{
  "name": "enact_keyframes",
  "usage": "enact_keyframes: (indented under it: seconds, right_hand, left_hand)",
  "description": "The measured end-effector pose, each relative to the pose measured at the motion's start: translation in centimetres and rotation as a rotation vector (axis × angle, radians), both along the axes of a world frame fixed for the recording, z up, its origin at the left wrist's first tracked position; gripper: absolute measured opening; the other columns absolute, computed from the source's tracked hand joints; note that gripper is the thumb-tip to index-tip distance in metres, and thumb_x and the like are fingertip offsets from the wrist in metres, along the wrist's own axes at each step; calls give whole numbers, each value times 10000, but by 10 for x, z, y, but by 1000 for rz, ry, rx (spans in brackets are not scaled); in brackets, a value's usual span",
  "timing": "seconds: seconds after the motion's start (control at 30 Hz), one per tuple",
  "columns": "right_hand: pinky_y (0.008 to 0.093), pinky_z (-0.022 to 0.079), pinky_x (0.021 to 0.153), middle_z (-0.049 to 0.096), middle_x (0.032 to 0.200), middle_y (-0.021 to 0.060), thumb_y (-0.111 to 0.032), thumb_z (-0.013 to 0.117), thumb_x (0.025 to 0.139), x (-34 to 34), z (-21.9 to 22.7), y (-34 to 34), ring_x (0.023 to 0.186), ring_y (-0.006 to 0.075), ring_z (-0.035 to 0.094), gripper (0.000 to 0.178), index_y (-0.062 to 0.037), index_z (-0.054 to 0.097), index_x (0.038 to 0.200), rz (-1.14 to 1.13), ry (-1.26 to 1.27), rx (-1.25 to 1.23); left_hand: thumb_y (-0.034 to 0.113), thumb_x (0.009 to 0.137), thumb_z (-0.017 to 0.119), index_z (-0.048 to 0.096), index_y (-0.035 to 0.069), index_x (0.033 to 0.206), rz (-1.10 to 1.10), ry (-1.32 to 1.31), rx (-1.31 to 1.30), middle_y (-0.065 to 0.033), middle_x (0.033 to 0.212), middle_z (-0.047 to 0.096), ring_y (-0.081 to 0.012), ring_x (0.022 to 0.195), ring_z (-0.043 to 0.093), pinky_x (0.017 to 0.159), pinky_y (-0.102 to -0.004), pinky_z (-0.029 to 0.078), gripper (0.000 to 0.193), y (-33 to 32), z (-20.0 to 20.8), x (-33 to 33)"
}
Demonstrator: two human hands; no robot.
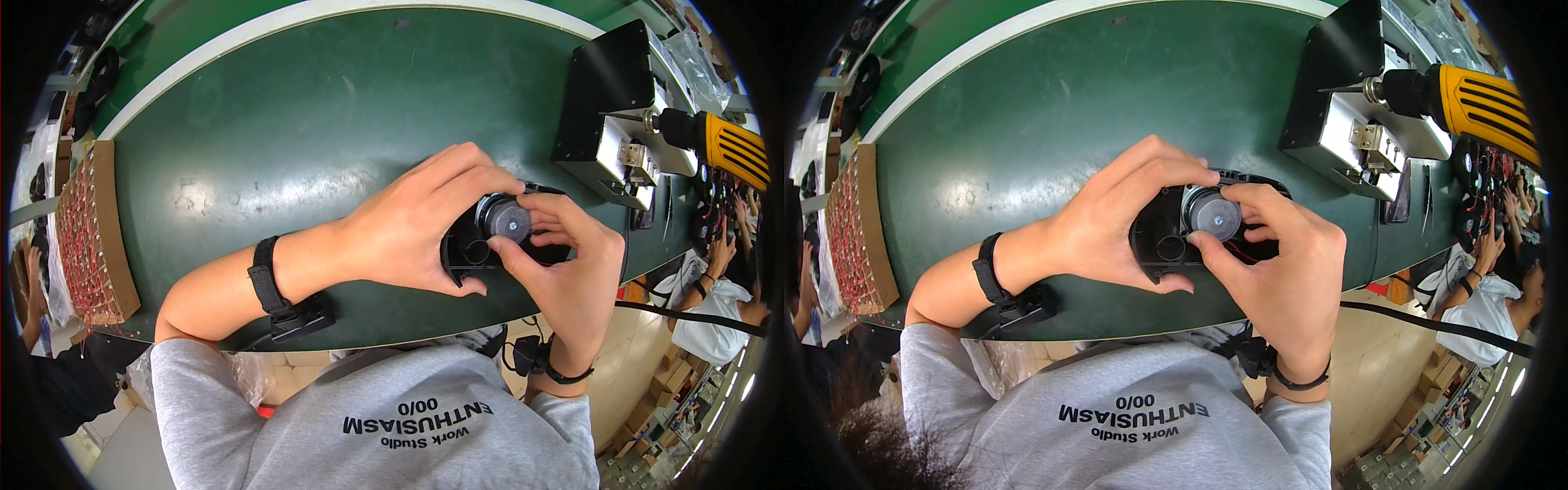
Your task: The person places a speaker into a plastic housing, uses a power screwdriver to drive a screw from a dispenser into the assembly, and then presses a small component into the housing by hand.
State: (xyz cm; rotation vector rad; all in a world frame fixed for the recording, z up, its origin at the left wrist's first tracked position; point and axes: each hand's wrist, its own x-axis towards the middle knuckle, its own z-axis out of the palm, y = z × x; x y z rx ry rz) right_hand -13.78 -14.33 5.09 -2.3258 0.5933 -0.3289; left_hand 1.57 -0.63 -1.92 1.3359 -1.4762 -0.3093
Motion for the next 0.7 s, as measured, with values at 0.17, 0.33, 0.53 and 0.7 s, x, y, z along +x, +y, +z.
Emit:
enact_keyframes:
  seconds: [0.17,0.33,0.53,0.7]
  right_hand:
    - [278,581,672,729,833,123,-76,879,653,0,-1,-1,739,187,718,378,-8,725,992,-2,-9,-5]
    - [281,577,671,729,837,122,-85,883,653,-1,-1,-1,731,189,713,381,-9,725,991,-10,-14,2]
    - [286,577,688,731,845,124,-87,880,661,-2,-1,-1,747,196,719,378,-10,725,997,-10,-14,12]
    - [288,578,697,732,870,130,-73,874,674,-3,-2,-2,765,210,725,371,-14,725,1009,-2,-25,16]
  left_hand:
    - [323,601,944,538,0,1305,-2,6,10,-139,1243,614,-337,1064,607,882,-427,542,875,0,0,-1]
    - [352,628,938,538,-14,1297,-4,-5,15,-146,1237,616,-336,1072,606,884,-425,540,861,0,1,-1]
    - [355,642,938,592,36,1291,-25,34,9,-165,1224,578,-329,1064,606,890,-429,541,801,-1,0,-2]
    - [306,637,941,699,95,1166,-26,-37,85,-183,1265,514,-331,1056,603,888,-414,543,619,5,3,-3]
